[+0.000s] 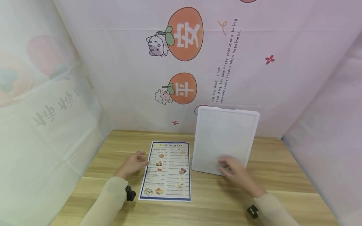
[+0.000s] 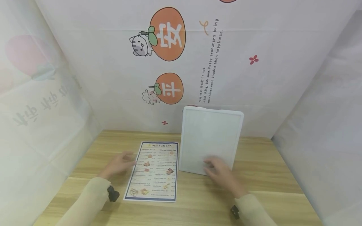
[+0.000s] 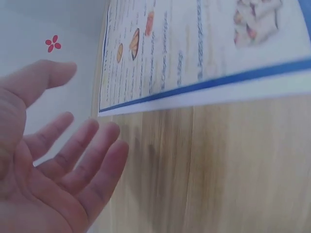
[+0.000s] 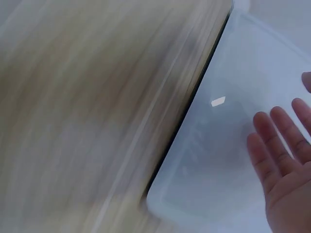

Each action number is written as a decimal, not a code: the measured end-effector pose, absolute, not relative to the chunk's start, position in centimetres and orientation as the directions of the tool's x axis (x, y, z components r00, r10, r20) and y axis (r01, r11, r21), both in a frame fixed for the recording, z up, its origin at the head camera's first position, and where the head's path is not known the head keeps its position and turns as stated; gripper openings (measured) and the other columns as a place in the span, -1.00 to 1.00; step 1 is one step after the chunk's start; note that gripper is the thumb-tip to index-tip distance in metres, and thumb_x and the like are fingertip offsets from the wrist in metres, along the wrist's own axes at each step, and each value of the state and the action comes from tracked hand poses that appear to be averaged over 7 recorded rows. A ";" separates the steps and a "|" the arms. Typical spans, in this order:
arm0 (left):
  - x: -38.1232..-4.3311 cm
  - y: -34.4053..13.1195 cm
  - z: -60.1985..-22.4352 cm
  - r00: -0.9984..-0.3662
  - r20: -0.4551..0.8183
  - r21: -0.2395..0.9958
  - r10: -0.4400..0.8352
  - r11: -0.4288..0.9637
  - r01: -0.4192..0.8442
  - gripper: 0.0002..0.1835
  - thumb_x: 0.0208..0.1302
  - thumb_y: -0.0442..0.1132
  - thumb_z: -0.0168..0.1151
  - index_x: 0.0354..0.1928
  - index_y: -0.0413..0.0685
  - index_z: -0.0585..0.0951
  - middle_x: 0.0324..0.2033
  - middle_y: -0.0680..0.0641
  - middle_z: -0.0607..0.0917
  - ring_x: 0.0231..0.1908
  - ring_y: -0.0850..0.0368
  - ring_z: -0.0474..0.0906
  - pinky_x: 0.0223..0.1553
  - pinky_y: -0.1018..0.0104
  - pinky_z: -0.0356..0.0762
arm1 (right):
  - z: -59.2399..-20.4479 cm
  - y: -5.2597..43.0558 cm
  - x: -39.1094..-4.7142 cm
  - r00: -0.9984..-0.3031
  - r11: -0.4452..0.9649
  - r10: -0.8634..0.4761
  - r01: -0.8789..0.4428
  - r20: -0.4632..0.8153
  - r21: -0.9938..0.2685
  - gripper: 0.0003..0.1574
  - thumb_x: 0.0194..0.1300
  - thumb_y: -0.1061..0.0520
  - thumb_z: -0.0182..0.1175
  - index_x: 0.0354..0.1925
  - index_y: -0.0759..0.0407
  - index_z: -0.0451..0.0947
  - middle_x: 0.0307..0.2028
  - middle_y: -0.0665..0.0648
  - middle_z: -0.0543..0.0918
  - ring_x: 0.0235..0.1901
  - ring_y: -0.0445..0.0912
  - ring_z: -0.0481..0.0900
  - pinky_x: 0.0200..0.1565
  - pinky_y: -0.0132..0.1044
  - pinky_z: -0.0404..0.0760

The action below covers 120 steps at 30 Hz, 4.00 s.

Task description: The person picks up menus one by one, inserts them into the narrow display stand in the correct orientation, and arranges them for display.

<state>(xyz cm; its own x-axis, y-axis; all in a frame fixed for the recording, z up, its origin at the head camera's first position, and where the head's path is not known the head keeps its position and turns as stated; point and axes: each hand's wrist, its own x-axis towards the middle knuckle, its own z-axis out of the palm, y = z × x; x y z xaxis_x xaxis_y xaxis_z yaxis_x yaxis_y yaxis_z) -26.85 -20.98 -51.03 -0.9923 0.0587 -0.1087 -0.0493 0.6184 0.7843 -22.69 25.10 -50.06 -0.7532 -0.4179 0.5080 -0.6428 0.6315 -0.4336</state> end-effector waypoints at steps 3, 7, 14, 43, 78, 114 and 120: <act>-26.7 -20.8 -50.9 -0.991 -0.124 0.795 0.042 0.601 -0.074 -0.34 0.05 -0.04 0.34 0.21 -0.05 0.37 -0.02 -0.14 0.55 -0.20 0.04 0.56 -0.22 0.14 0.54 | -50.2 24.2 -22.7 -0.800 0.614 -0.396 -0.595 0.450 -0.518 -0.61 0.14 0.15 0.28 -0.04 0.19 0.49 -0.14 0.10 0.59 -0.26 -0.05 0.59 -0.24 -0.14 0.58; -26.9 -20.7 -51.0 -0.989 -0.149 0.808 0.021 0.579 -0.110 -0.39 0.05 -0.07 0.35 0.16 -0.06 0.42 -0.05 -0.15 0.56 -0.28 0.09 0.58 -0.27 0.18 0.56 | -50.5 23.2 -22.9 -0.830 0.588 -0.383 -0.557 0.405 -0.586 -0.64 0.15 0.13 0.27 -0.06 0.18 0.51 -0.16 0.08 0.61 -0.26 -0.06 0.59 -0.23 -0.16 0.58; -27.7 -21.2 -52.1 -0.975 -0.222 0.843 -0.011 0.500 -0.197 -0.34 -0.02 -0.05 0.39 0.15 -0.05 0.42 -0.07 -0.16 0.55 -0.32 0.09 0.58 -0.39 0.24 0.58 | -50.7 21.4 -23.1 -0.879 0.572 -0.397 -0.462 0.264 -0.678 -0.60 0.19 0.08 0.23 0.00 0.16 0.49 -0.10 0.08 0.59 -0.22 -0.06 0.58 -0.18 -0.18 0.57; -27.5 -20.7 -52.8 -0.948 -0.311 0.829 -0.066 0.468 -0.305 -0.49 -0.08 -0.14 0.43 -0.04 -0.14 0.56 -0.32 -0.07 0.63 -0.38 0.10 0.59 -0.43 0.25 0.57 | -50.7 16.1 -23.8 -0.828 0.272 -0.512 0.097 -0.230 -0.957 -0.18 0.24 -0.10 0.14 0.21 0.46 0.21 0.14 0.40 0.37 0.01 0.13 0.49 -0.03 -0.12 0.49; -27.3 -19.6 -52.4 -0.926 -0.367 0.868 -0.088 0.324 -0.375 -0.44 -0.05 -0.23 0.42 0.04 -0.22 0.47 -0.13 -0.18 0.59 -0.33 0.08 0.59 -0.32 0.21 0.58 | -51.3 14.6 -24.3 -0.819 0.166 -0.508 0.211 -0.267 -0.963 -0.30 0.31 0.13 0.07 0.24 0.52 0.10 0.16 0.43 0.29 0.08 0.19 0.39 0.07 -0.07 0.40; -27.6 -22.1 -52.4 -0.955 -0.297 0.894 0.015 0.357 -0.272 -0.61 0.19 -0.20 0.22 0.05 -0.17 0.48 -0.16 -0.09 0.62 -0.22 0.08 0.58 -0.19 0.19 0.54 | -51.6 14.2 -24.0 -0.801 0.149 -0.561 0.149 -0.208 -0.978 -0.26 0.32 0.06 0.07 0.27 0.46 0.07 0.16 0.36 0.35 0.11 0.15 0.38 0.08 -0.04 0.38; -27.3 -22.1 -51.5 -0.957 -0.289 0.901 0.029 0.347 -0.262 -0.61 0.22 -0.16 0.19 0.07 -0.14 0.47 -0.18 -0.06 0.62 -0.21 0.08 0.58 -0.13 0.13 0.50 | -52.2 13.5 -24.4 -0.823 0.159 -0.527 0.150 -0.212 -0.976 -0.39 0.30 0.07 0.09 0.21 0.35 0.25 -0.04 0.24 0.55 -0.07 0.07 0.53 -0.03 -0.11 0.48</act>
<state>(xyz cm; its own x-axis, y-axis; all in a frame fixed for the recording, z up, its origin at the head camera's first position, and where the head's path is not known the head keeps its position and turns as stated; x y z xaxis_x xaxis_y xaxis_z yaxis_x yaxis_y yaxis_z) -27.33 -22.08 -51.49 -0.9568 0.0292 -0.2892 -0.2617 0.3466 0.9008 -24.45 13.48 -52.25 -0.8227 -0.5273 -0.2124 0.1502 0.1587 -0.9758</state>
